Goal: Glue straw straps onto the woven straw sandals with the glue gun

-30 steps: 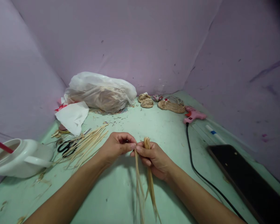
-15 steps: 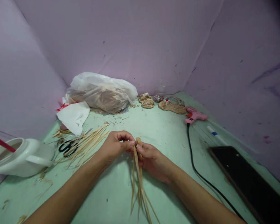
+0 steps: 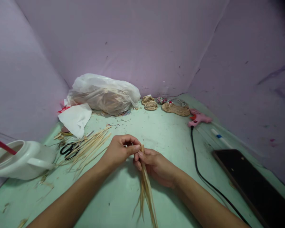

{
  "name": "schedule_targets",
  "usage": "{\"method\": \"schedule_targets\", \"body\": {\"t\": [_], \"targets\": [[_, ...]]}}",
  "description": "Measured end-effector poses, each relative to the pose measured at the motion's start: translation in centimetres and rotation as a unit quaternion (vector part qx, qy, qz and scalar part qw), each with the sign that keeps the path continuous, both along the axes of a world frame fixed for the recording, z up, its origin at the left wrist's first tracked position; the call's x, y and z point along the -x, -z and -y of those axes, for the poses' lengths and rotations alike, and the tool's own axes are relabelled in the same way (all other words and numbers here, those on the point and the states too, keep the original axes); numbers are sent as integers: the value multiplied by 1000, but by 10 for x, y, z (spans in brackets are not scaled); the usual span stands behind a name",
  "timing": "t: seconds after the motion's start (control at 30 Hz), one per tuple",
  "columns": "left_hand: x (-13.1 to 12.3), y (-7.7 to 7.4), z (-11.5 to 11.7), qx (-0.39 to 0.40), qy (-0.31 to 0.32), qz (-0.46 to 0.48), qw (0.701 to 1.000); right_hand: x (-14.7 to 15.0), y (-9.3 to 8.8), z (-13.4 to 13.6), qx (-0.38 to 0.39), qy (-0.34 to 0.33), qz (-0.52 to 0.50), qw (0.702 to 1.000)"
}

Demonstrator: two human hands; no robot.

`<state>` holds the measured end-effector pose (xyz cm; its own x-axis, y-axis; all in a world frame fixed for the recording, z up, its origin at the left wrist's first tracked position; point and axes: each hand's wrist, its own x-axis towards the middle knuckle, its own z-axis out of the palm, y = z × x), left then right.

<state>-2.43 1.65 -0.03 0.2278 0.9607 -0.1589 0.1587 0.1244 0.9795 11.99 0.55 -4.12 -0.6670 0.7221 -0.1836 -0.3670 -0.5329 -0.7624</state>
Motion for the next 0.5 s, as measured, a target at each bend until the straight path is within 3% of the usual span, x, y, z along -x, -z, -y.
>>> {"method": "schedule_targets", "body": {"t": [0.1,0.3,0.5], "targets": [[8,-3,-3,4,-2,1,1000,-2,0,0,15,-28,-29,999],[18,-10,-4,100,136,36,985,-4,-1,1,55,-158,-72,983],[17,-11,-2,91,179,16,979,-8,-4,1,92,-210,-65,971]]}}
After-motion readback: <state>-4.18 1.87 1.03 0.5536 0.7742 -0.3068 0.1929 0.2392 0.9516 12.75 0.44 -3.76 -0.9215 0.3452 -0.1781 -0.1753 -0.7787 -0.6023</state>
